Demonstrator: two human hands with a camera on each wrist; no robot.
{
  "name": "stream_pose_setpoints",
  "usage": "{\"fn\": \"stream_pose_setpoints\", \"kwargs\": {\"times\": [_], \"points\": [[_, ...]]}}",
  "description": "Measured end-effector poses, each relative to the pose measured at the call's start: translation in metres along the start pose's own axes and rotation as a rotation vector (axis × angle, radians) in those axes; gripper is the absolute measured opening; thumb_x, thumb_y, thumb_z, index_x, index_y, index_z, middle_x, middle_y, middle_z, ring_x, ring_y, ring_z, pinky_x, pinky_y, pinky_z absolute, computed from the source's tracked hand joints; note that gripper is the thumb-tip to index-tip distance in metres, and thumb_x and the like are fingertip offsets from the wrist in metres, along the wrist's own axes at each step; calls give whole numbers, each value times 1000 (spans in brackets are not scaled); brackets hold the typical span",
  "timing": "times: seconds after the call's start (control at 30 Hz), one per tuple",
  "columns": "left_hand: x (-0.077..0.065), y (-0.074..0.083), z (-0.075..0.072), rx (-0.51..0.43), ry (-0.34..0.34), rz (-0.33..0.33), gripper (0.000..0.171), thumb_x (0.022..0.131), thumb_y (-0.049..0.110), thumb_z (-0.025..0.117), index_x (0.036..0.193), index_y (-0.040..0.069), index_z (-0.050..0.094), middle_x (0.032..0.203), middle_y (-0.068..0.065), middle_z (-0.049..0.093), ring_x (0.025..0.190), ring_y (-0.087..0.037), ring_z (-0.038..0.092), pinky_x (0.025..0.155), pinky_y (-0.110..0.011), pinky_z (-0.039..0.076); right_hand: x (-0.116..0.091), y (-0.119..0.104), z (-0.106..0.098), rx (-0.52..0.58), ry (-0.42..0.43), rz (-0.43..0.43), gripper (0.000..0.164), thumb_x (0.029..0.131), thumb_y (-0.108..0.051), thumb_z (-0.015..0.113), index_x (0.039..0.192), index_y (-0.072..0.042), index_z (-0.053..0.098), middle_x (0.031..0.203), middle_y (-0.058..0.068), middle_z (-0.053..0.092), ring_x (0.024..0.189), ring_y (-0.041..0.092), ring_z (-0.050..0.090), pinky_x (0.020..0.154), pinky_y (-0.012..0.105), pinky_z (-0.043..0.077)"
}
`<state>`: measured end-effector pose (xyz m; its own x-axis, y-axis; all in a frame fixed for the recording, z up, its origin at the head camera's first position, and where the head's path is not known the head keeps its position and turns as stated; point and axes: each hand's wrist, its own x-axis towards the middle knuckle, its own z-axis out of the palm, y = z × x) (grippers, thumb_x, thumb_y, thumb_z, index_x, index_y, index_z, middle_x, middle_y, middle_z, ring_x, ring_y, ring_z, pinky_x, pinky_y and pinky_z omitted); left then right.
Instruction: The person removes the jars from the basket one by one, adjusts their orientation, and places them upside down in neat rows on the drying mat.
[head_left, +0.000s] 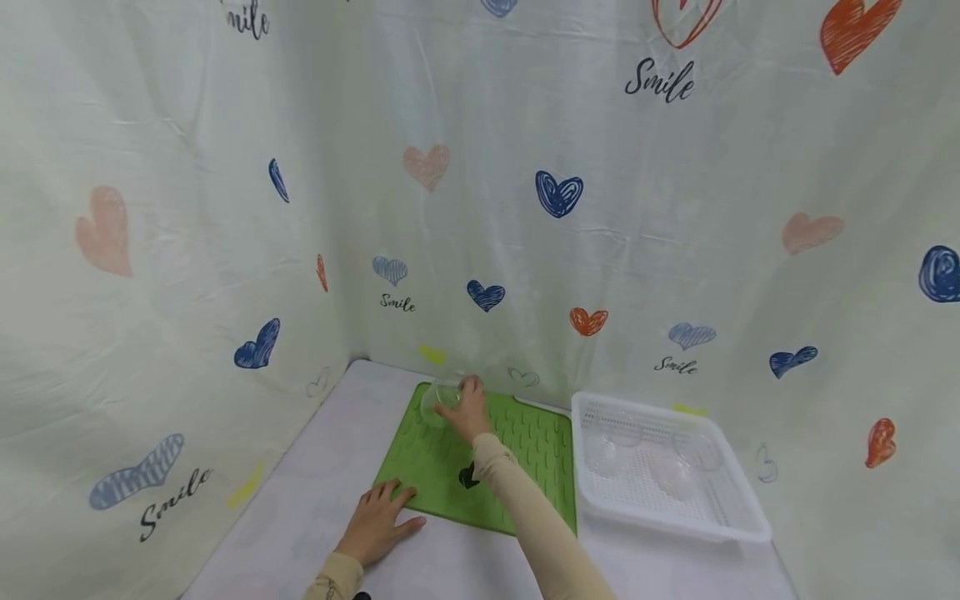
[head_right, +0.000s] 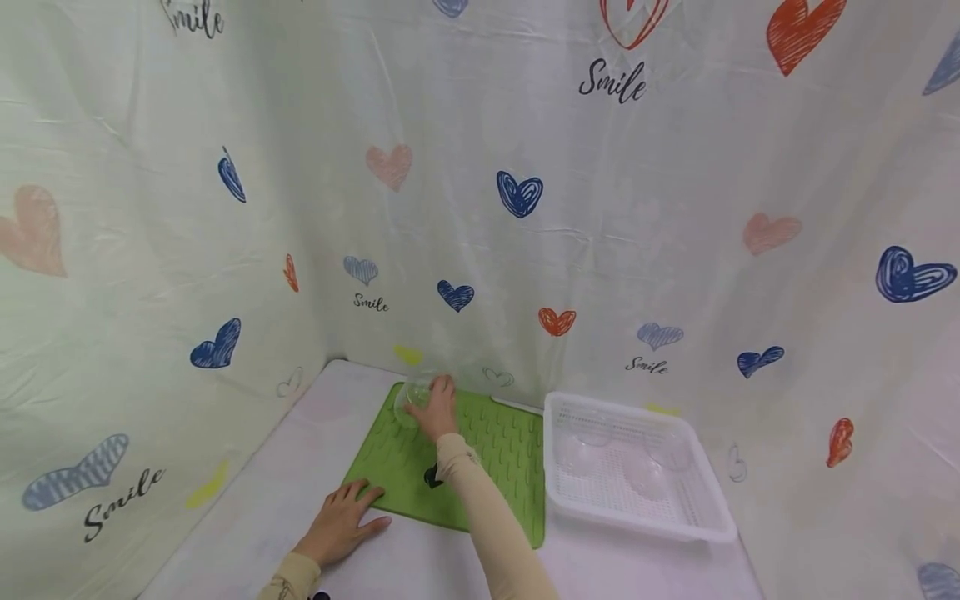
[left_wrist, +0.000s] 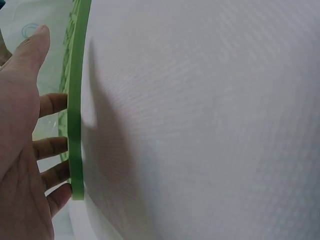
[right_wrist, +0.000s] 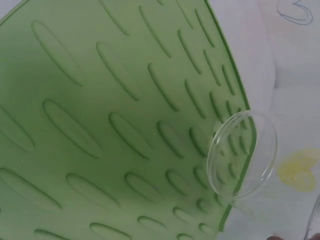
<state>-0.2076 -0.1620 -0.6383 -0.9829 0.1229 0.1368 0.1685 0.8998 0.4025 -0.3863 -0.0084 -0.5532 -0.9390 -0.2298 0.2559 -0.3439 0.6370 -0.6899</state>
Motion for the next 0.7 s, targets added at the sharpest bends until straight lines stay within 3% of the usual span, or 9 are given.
{"fn": "stream_pose_setpoints", "kwargs": {"times": [0.27,0.43,0.7], "points": [[0,3,-5,12,-17,-5,63,85,64,57,126,16,61,129,-18,55,121,-42,49,99,-63,39,-5,-2,11,-19,-9,0,59,88,-34,71,127,-3,40,152,23,22,134,45,34,92,52,51],[2,3,-6,24,-16,-3,62,85,63,58,126,17,61,128,-17,55,120,-42,50,99,-63,39,-6,-5,12,-85,-18,7,62,92,-39,65,137,-6,39,156,25,16,137,48,30,91,53,53],[2,3,-6,16,-27,-6,62,84,63,58,126,17,62,127,-16,55,120,-41,50,98,-63,39,-10,-8,9,-122,-115,18,65,96,-42,56,147,-9,33,157,27,13,139,48,27,95,58,49]]}}
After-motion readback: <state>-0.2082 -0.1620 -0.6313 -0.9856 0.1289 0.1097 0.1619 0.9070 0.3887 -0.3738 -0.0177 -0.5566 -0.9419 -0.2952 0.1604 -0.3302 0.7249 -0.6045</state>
